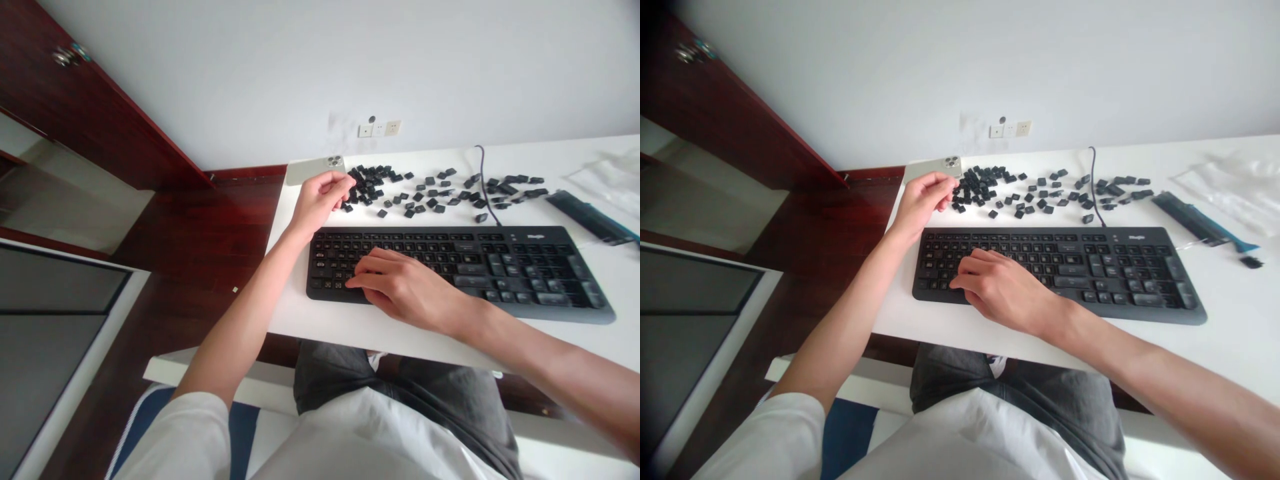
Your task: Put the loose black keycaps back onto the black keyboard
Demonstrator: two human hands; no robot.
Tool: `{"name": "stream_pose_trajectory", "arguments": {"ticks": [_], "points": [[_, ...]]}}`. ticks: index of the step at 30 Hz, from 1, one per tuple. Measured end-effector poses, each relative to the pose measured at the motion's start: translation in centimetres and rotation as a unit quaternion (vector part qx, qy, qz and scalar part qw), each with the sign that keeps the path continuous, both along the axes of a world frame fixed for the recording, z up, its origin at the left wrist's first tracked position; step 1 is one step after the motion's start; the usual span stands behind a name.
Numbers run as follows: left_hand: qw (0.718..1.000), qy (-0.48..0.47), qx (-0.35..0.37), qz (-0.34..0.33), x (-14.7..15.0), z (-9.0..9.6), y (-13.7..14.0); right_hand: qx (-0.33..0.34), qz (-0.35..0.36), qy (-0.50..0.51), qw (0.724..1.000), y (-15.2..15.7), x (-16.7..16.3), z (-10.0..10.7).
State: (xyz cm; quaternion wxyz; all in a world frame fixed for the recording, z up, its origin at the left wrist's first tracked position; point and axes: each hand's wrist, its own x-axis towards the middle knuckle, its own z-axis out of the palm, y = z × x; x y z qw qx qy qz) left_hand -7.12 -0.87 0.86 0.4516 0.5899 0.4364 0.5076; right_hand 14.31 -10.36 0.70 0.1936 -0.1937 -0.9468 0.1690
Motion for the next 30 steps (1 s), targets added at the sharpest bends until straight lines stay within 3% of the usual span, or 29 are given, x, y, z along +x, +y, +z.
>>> {"name": "stream_pose_trajectory", "arguments": {"ticks": [5,8,10,13,16,17,20,23,26,30], "points": [[1.0,0.024,0.02,0.002,-0.2,-0.2,0.2,0.019,-0.023,0.004,1.0,1.3,0.5,0.4],[0.996,0.076,0.048,0.018,-0.2,0.1,-0.2,0.045,-0.115,0.021,0.992,3.3,3.0,1.9],[0.989,0.123,0.075,0.025,-0.2,0.3,-0.6,0.059,-0.22,0.046,0.973,4.3,5.8,3.1],[0.979,0.175,0.105,0.022,-0.1,0.8,-1.1,0.086,-0.385,0.07,0.916,4.8,11.2,4.0],[0.962,0.237,0.131,0.035,0.3,1.8,-2.0,0.1,-0.475,0.03,0.874,3.8,17.3,3.3],[0.954,0.262,0.142,0.042,0.5,2.2,-2.5,0.086,-0.477,0.001,0.875,3.3,19.2,2.9],[0.927,0.326,0.18,0.051,1.1,3.4,-5.6,0.091,-0.499,-0.053,0.86,1.7,23.9,1.5],[0.921,0.344,0.174,0.056,1.8,3.2,-10.7,0.074,-0.503,-0.098,0.855,0.5,26.5,0.5],[0.926,0.331,0.165,0.071,2.2,1.0,-16.4,0.05,-0.489,-0.101,0.865,-0.2,27.1,-0.1],[0.906,0.378,0.148,0.121,2.5,-2.7,-21.6,0.078,-0.466,-0.113,0.874,-0.5,27.2,-0.3]]}}
